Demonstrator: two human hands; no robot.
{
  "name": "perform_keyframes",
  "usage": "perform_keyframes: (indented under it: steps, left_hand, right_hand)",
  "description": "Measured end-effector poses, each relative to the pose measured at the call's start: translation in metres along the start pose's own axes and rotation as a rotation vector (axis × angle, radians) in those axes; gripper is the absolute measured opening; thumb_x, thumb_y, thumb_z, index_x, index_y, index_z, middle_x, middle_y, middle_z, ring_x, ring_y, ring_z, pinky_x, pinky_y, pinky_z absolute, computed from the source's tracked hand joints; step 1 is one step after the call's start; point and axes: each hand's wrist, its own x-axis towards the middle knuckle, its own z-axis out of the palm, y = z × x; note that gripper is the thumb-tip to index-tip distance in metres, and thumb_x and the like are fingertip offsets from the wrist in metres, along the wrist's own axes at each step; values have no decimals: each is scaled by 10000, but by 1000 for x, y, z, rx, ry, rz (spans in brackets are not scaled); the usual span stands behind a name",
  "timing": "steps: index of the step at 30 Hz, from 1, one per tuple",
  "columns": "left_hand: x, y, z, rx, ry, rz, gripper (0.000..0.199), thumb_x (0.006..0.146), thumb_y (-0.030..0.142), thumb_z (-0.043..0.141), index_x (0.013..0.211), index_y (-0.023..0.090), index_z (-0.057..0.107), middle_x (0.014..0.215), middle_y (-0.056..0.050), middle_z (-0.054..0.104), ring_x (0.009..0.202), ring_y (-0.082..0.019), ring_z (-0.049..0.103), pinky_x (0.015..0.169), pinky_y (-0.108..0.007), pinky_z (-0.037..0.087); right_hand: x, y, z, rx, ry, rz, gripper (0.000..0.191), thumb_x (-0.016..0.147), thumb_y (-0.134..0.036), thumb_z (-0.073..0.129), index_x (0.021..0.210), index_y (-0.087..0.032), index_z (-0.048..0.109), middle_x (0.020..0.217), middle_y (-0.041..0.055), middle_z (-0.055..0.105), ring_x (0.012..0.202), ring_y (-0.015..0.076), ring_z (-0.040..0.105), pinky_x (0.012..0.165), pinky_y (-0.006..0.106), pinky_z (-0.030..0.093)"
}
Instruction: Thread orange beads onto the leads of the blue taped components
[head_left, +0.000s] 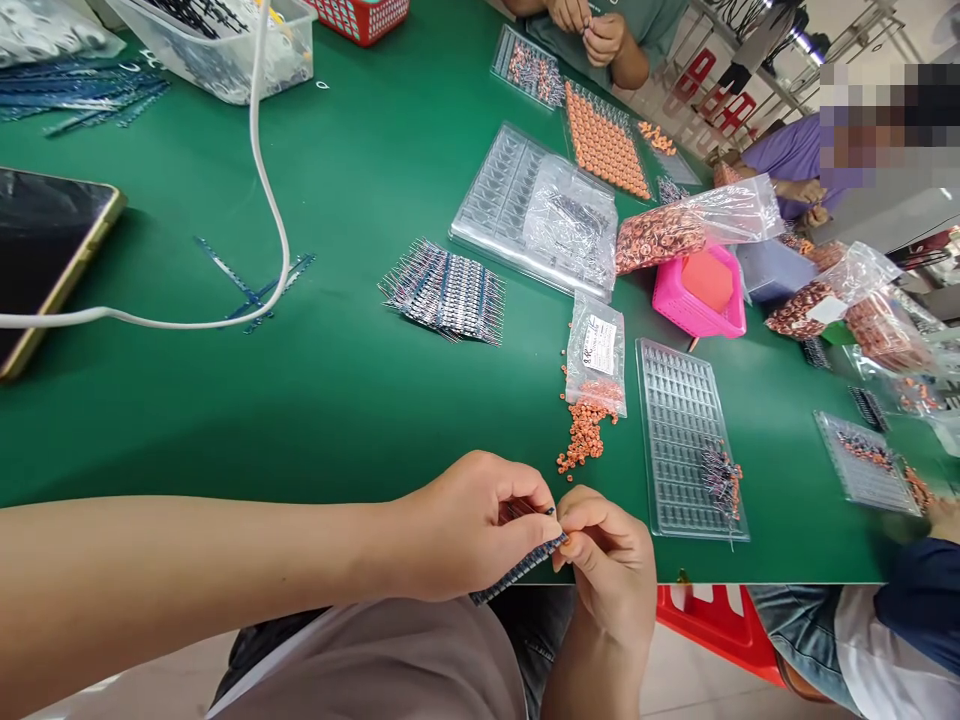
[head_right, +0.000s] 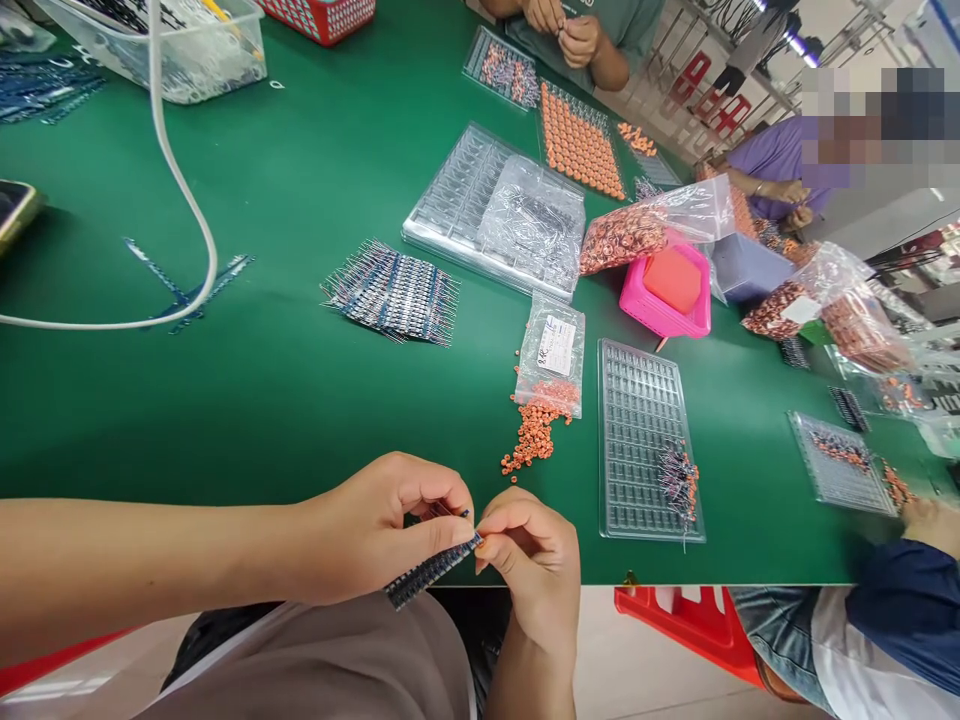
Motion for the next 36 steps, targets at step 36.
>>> perform_keyframes:
  steps: [36]
  left_hand:
    - [1, -3, -4, 220, 2, 74, 209, 876, 266, 538, 720, 156, 623, 614, 27, 506, 593, -116, 416, 541, -225, 333]
  right_hand:
    - [3, -5, 0, -48, -64, 13, 81, 856, -292, 784, 823, -218, 778, 706, 17, 627, 589, 125, 565, 461, 234, 473]
